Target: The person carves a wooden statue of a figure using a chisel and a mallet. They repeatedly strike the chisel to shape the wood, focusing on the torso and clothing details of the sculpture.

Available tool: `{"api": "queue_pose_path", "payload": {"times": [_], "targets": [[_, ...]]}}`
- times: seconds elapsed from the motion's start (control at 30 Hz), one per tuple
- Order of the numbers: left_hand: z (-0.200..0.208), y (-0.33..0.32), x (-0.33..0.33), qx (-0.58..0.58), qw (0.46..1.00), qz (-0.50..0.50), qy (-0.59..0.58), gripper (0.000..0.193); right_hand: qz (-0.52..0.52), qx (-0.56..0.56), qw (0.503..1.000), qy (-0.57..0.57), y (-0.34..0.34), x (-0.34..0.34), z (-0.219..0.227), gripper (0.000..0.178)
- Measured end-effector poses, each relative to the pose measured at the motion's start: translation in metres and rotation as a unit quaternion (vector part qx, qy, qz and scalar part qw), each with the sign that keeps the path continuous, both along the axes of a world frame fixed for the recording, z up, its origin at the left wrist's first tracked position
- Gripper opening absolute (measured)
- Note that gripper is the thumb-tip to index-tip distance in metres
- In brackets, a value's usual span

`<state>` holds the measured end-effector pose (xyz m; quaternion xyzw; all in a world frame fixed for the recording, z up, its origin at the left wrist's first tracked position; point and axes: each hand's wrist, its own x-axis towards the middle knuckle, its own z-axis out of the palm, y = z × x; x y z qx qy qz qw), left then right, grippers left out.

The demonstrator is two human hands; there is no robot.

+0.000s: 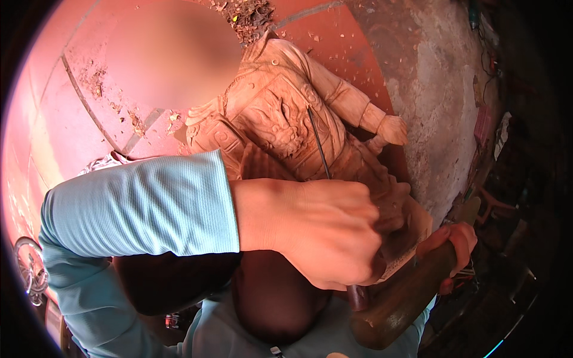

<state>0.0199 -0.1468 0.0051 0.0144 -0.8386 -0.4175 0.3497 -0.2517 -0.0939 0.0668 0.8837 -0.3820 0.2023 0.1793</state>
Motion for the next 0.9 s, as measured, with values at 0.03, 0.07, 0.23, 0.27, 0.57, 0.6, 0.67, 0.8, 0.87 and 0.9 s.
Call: {"api": "queue_pose_path", "payload": {"times": [0.03,0.07,0.23,0.27,0.57,0.6,0.67,0.8,0.87,0.9], "targets": [[0.001,-0.001,0.001,-0.007,1.0,-0.006,0.004,0.022,-0.02,0.012,1.0,0.001,0.004,0.002,0.005,0.09],[0.001,0.0,0.003,-0.013,1.0,-0.01,0.004,0.023,-0.039,0.024,0.999,-0.002,0.007,0.003,0.008,0.089],[-0.004,-0.001,0.005,-0.039,0.998,-0.011,0.057,0.01,-0.028,-0.005,0.999,-0.016,0.006,0.019,0.001,0.094],[-0.004,0.001,0.006,-0.045,0.998,-0.009,0.044,0.012,-0.025,-0.004,0.999,-0.034,0.005,0.023,-0.002,0.096],[-0.008,0.006,0.005,-0.064,0.997,0.003,0.051,0.015,0.05,0.041,0.996,-0.059,-0.002,0.006,-0.019,0.099],[-0.009,0.006,0.002,-0.061,0.997,0.009,0.054,0.015,0.001,0.086,0.996,-0.039,0.002,0.009,-0.013,0.099],[-0.011,0.008,-0.003,-0.064,0.996,0.014,0.063,0.015,0.025,0.081,0.996,-0.026,-0.003,0.005,-0.017,0.095],[-0.005,0.011,-0.03,-0.099,0.991,0.048,0.071,0.015,0.196,-0.036,0.973,-0.117,-0.043,-0.013,-0.037,0.07],[0.007,0.004,-0.051,-0.133,0.981,0.14,0.022,0.018,0.174,-0.011,0.963,-0.207,-0.046,-0.02,-0.056,0.065],[0.005,0.008,-0.07,-0.112,0.968,0.225,-0.007,0.024,0.133,0.021,0.959,-0.249,-0.046,-0.024,-0.072,0.068]]}}
